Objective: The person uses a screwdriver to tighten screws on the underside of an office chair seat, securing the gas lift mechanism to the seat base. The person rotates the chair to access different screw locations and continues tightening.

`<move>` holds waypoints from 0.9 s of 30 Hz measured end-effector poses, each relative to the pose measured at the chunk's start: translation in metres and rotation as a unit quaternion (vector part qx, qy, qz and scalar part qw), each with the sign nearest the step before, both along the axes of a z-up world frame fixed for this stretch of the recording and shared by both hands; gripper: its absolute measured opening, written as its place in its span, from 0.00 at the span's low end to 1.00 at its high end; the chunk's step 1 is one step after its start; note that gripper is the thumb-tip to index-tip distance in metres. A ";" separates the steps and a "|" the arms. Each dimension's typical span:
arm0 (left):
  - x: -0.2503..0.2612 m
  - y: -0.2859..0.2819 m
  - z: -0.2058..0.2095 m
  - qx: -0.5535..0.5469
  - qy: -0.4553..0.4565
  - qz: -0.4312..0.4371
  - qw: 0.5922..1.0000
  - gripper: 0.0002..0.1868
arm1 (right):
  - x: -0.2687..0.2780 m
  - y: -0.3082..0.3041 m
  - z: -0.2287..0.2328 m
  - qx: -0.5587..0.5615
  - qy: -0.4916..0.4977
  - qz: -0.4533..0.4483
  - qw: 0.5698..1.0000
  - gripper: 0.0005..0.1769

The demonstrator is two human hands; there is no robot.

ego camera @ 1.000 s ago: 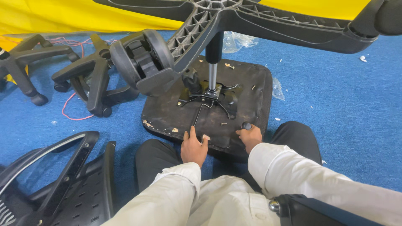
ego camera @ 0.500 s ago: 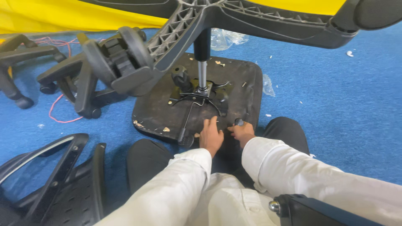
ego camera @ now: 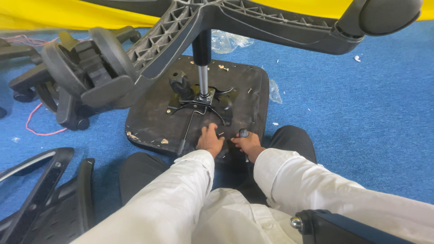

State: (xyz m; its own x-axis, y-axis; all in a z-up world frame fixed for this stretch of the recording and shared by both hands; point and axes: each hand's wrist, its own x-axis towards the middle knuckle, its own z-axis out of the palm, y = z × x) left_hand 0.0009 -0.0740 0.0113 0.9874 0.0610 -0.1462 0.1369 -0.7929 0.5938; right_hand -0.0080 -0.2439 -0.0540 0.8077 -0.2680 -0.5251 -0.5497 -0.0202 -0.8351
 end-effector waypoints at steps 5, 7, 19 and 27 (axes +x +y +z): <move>-0.007 -0.006 0.022 0.070 -0.013 -0.113 0.991 0.08 | -0.004 0.001 0.005 -0.004 -0.009 0.003 1.000 0.16; -0.014 -0.007 0.020 0.087 0.019 -0.102 0.991 0.08 | -0.005 0.004 0.010 -0.007 -0.004 0.006 1.000 0.16; -0.086 0.038 -0.045 -0.116 -0.158 0.101 0.975 0.09 | 0.000 0.003 0.002 -0.022 -0.022 0.006 0.999 0.13; -0.071 0.050 -0.075 -0.177 -0.200 0.137 0.954 0.11 | -0.005 0.006 0.006 -0.027 -0.029 0.017 0.999 0.14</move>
State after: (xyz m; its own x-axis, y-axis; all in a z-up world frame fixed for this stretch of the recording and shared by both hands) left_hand -0.0698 -0.0244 -0.0634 0.9226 0.3412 0.1801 0.0162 -0.5006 0.8655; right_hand -0.0132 -0.2379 -0.0482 0.8454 -0.2659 -0.4632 -0.4991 -0.0842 -0.8625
